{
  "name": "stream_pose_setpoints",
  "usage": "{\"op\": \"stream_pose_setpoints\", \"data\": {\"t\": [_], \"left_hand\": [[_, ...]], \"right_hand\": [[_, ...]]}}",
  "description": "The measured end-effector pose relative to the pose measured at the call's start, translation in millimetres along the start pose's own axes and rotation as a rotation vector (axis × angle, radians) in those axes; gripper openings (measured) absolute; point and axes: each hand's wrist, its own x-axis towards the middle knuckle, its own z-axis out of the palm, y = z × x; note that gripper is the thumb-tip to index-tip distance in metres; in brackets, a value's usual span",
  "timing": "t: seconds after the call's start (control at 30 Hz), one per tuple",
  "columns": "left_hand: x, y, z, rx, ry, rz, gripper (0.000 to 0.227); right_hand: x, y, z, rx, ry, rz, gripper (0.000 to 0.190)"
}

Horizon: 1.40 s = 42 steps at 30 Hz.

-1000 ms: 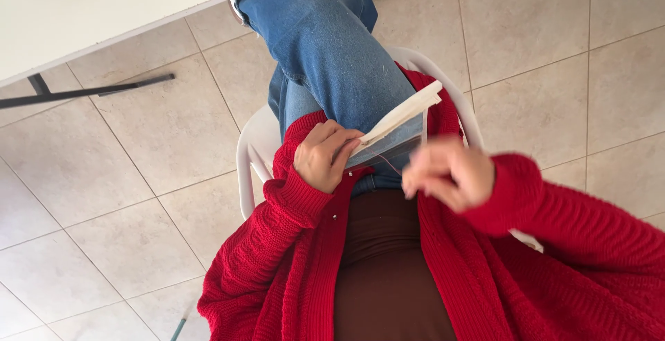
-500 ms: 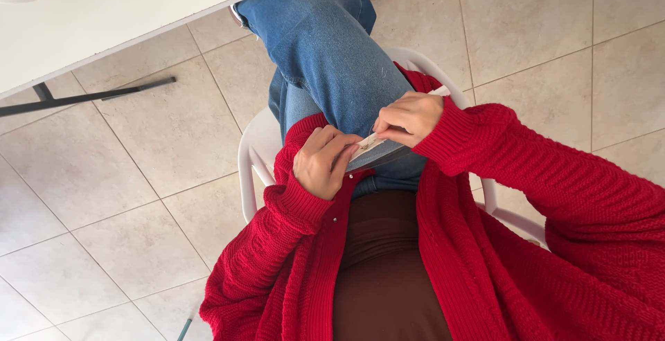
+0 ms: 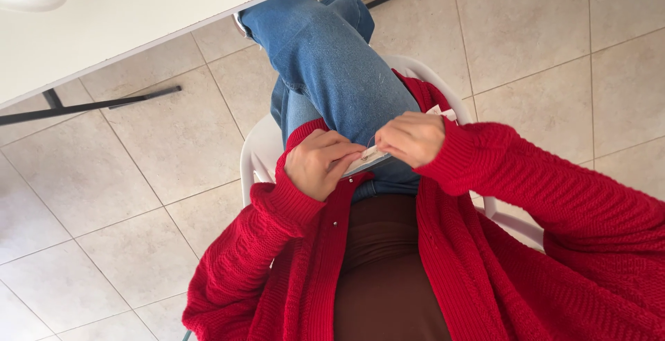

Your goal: Hand sewing a white fabric strip onto a small denim and clear plastic pouch.

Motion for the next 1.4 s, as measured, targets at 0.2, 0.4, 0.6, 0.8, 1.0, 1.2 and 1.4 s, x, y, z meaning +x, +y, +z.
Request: {"op": "stream_pose_setpoints", "data": {"t": [0.2, 0.4, 0.6, 0.8, 1.0, 1.2, 1.4], "left_hand": [[-2, -4, 15, 0.111, 0.020, 0.054, 0.006], [-1, 2, 26, 0.103, 0.084, 0.002, 0.005], [-9, 23, 25, 0.264, 0.249, 0.220, 0.013], [-17, 21, 32, 0.346, 0.349, 0.333, 0.010], [-15, 17, 28, 0.078, 0.309, 0.144, 0.004], [-11, 0, 23, 0.116, 0.315, 0.084, 0.002], [-8, -3, 16, -0.030, 0.270, -0.005, 0.006]], "right_hand": [[28, -37, -12, -0.048, 0.296, -0.160, 0.032], [28, -27, -13, -0.016, 0.338, -0.250, 0.028], [32, -76, -71, 0.198, 0.175, -0.449, 0.018], [18, -127, -82, 0.301, 0.147, -0.463, 0.009], [-7, -126, -50, 0.469, 0.151, -0.383, 0.008], [-4, -87, -27, 0.625, 0.134, -0.211, 0.014], [10, -39, -28, 0.908, -0.108, 0.296, 0.021]]}}
